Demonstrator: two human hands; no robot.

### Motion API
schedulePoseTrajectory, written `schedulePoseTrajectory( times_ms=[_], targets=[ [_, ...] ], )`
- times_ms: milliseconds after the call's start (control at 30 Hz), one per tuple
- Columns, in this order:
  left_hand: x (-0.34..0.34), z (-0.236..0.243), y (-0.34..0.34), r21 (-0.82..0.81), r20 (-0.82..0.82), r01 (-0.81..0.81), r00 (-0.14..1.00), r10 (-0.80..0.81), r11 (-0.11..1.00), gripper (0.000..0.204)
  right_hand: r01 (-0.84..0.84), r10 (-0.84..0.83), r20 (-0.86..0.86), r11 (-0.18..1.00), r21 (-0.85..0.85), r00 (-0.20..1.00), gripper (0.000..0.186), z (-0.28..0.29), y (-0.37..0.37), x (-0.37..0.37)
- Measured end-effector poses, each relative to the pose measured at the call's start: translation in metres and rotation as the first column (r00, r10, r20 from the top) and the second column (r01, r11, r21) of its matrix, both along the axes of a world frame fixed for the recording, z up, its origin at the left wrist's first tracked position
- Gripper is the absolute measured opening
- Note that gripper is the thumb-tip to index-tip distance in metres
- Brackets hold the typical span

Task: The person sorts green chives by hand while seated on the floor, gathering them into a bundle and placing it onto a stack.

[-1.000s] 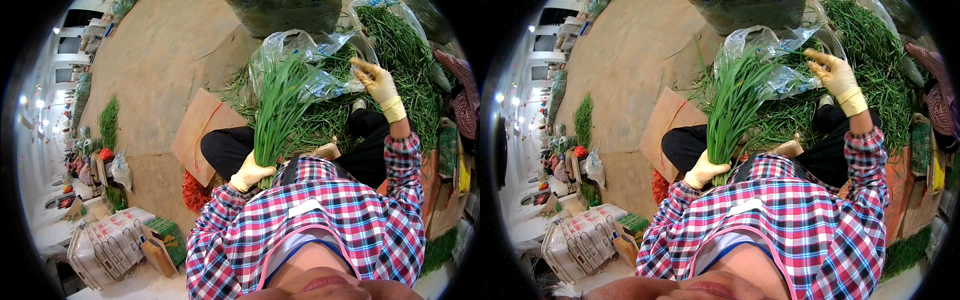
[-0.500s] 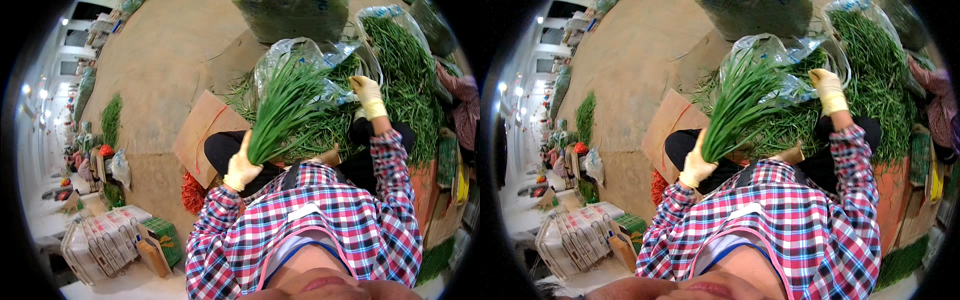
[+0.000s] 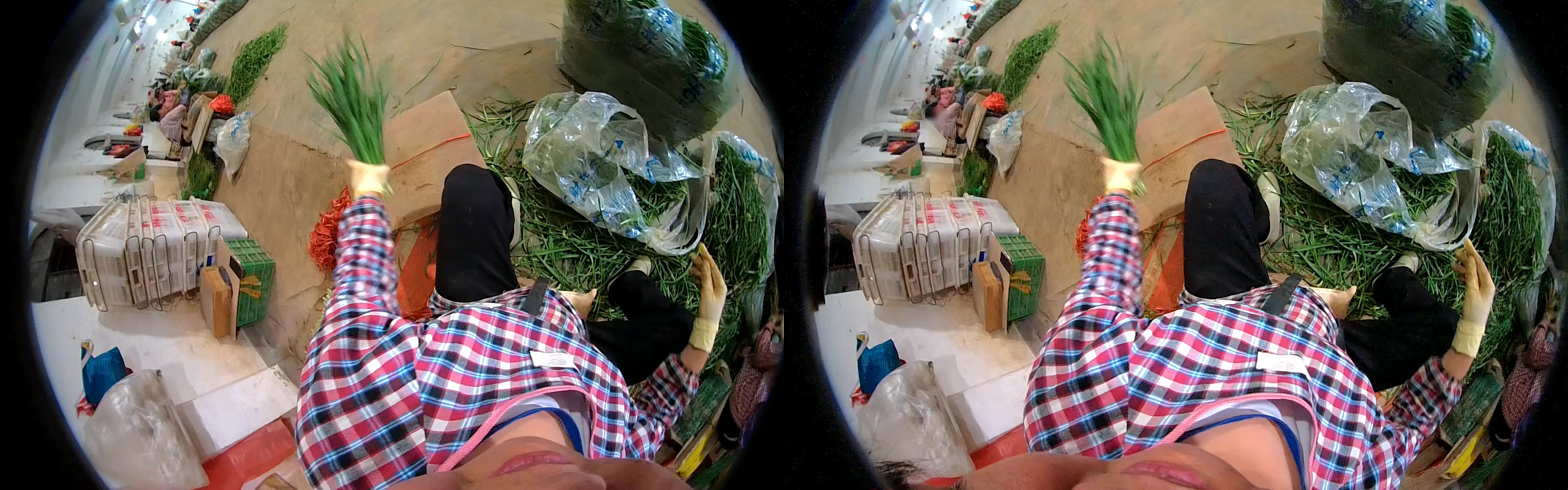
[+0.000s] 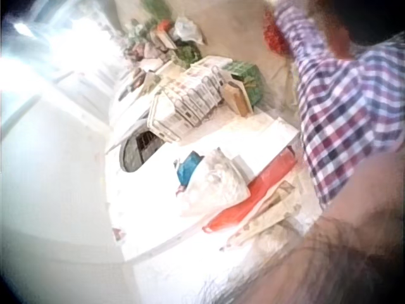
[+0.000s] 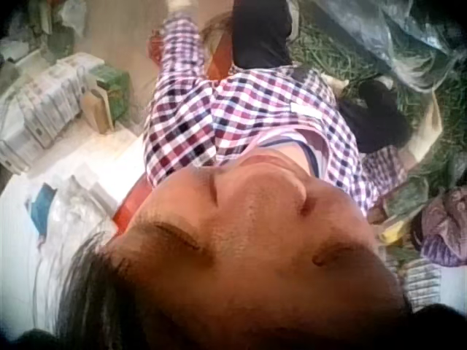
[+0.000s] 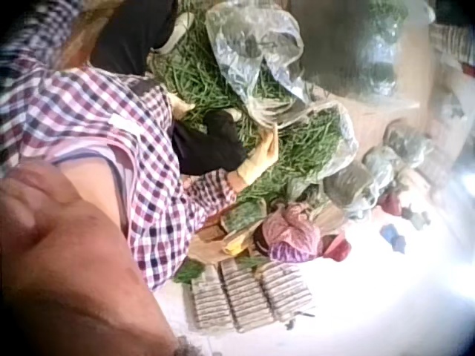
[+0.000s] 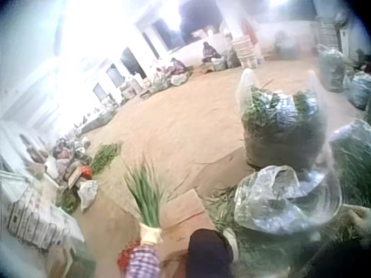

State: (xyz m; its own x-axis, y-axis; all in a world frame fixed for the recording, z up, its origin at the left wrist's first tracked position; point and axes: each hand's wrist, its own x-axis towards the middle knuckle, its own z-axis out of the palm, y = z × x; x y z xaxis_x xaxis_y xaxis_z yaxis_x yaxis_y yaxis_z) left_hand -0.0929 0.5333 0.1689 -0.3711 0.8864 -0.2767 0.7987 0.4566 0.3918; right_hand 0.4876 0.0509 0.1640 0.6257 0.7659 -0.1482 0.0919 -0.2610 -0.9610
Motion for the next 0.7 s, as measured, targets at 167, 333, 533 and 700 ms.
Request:
schedulePoseTrajectory(
  times_ms=[167,333,533,700],
  targets=[
    [0.000,-0.095,-0.042,-0.287,-0.126,-0.171,0.982,0.140,0.943,0.079,0.112,-0.111,0.023,0.993,-0.037,0.994,0.036,0.014,-0.052,0.012],
    [-0.030,-0.079,-0.011,-0.945,-0.229,0.199,0.166,-0.959,0.260,0.096,0.191,-0.187,0.070,0.980,-0.049,0.980,0.032,0.023,-0.038,0.003],
    [-0.035,-0.039,-0.050,-0.220,-0.529,-0.038,0.844,-0.087,0.975,0.151,0.048,-0.048,0.009,0.992,-0.115,0.999,0.029,-0.037,-0.030,-0.005],
    [0.031,0.039,-0.028,0.384,-0.222,0.657,0.748,-0.625,0.649,0.099,0.008,0.027,0.144,0.971,-0.240,0.989,0.028,-0.062,-0.020,-0.010]
  ],
)
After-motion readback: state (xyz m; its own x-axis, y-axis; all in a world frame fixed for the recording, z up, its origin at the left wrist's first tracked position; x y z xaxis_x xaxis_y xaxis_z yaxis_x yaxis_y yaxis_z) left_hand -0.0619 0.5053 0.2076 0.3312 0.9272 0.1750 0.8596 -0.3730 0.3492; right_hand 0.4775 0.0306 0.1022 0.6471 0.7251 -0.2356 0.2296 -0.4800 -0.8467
